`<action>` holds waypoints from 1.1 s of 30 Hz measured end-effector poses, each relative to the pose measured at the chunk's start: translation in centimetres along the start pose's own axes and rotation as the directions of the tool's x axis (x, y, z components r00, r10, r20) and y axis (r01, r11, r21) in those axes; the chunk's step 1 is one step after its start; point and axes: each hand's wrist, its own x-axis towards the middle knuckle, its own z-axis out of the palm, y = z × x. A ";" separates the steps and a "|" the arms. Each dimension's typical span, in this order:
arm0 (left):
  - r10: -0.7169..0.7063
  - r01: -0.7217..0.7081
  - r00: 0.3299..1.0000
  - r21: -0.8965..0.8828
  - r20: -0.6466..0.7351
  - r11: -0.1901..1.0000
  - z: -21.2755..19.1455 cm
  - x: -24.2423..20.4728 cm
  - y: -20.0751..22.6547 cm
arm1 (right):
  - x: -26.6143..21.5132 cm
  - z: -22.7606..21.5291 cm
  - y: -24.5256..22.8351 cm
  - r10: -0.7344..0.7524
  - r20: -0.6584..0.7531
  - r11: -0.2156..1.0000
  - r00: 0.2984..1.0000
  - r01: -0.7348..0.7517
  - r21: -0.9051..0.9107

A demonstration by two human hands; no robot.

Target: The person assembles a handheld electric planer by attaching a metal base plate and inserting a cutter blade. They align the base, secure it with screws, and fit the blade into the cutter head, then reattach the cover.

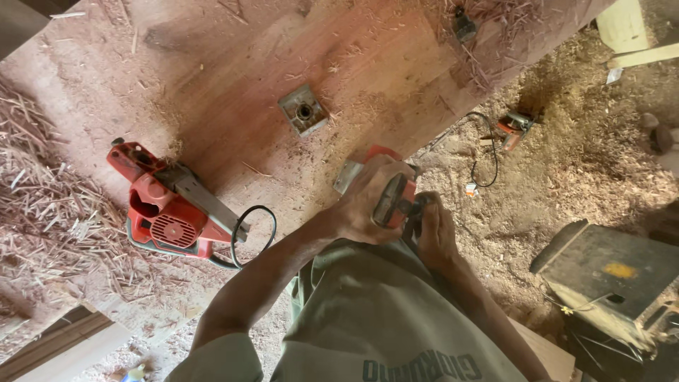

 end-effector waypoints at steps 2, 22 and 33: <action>0.027 -0.027 1.000 0.021 -0.010 0.999 0.1 0.4 -0.4 | 0.6 0.0 -0.3 0.031 -0.010 1.000 0.999 -0.031 0.004; -0.140 0.136 0.990 0.094 0.036 0.986 0.2 3.4 0.4 | 0.6 -1.4 -0.4 0.031 -0.095 0.990 0.995 -0.018 0.138; -0.124 0.122 0.992 0.114 0.009 0.986 0.6 4.3 0.9 | 2.0 -2.0 -0.1 -0.033 0.098 0.782 0.995 -0.035 0.622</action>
